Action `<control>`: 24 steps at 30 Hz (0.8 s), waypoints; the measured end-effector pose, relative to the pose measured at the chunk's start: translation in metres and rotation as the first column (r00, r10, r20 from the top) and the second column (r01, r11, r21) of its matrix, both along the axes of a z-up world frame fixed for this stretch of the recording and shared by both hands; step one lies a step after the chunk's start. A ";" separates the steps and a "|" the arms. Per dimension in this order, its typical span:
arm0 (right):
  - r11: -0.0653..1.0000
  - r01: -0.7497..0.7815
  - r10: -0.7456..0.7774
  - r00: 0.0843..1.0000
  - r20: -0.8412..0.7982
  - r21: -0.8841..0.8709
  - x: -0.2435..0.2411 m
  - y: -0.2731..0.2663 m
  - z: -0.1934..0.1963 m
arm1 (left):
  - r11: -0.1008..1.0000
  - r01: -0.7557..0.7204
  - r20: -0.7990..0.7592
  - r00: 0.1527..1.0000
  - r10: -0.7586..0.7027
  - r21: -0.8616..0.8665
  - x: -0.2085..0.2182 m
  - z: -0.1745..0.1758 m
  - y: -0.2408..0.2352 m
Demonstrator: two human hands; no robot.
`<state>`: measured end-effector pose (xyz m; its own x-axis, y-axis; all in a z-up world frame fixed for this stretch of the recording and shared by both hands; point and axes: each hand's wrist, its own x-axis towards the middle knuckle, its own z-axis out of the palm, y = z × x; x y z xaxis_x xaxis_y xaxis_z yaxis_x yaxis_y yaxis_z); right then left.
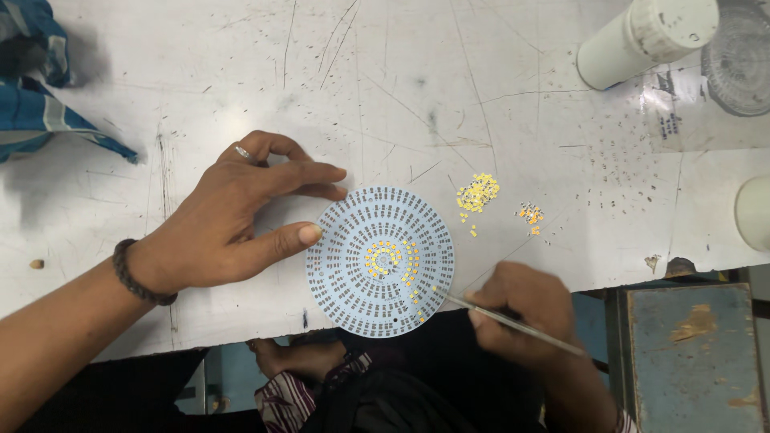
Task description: The person uses tweezers to pick up small yellow LED components and places them into designated holes on a circular LED panel. The person continues placing LEDs one by one into the panel throughout the clip.
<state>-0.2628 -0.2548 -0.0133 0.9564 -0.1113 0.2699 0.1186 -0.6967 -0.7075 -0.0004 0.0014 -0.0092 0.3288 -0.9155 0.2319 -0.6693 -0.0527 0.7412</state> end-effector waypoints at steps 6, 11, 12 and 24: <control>0.999 0.008 -0.004 0.997 0.078 -0.049 -0.009 0.016 -0.009 | 1.000 0.006 0.033 0.999 -0.006 -0.013 0.000 -0.006 0.001; 0.995 -0.030 0.039 0.994 0.101 -0.090 -0.003 0.016 -0.006 | 1.000 0.002 0.033 0.999 -0.002 -0.006 -0.001 -0.004 0.000; 0.995 -0.026 0.035 0.995 0.091 -0.095 -0.002 0.017 -0.005 | 1.000 0.000 0.031 1.000 0.000 -0.003 -0.001 -0.003 -0.001; 0.996 -0.045 0.055 0.992 0.111 -0.083 0.000 0.015 0.004 | 1.000 -0.007 0.045 0.999 0.006 0.021 0.000 0.001 -0.004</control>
<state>-0.2632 -0.2394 -0.0092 0.9230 -0.0378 0.3828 0.2308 -0.7418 -0.6297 -0.0007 -0.0022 -0.0085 0.3243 -0.9183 0.2269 -0.7011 -0.0724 0.7093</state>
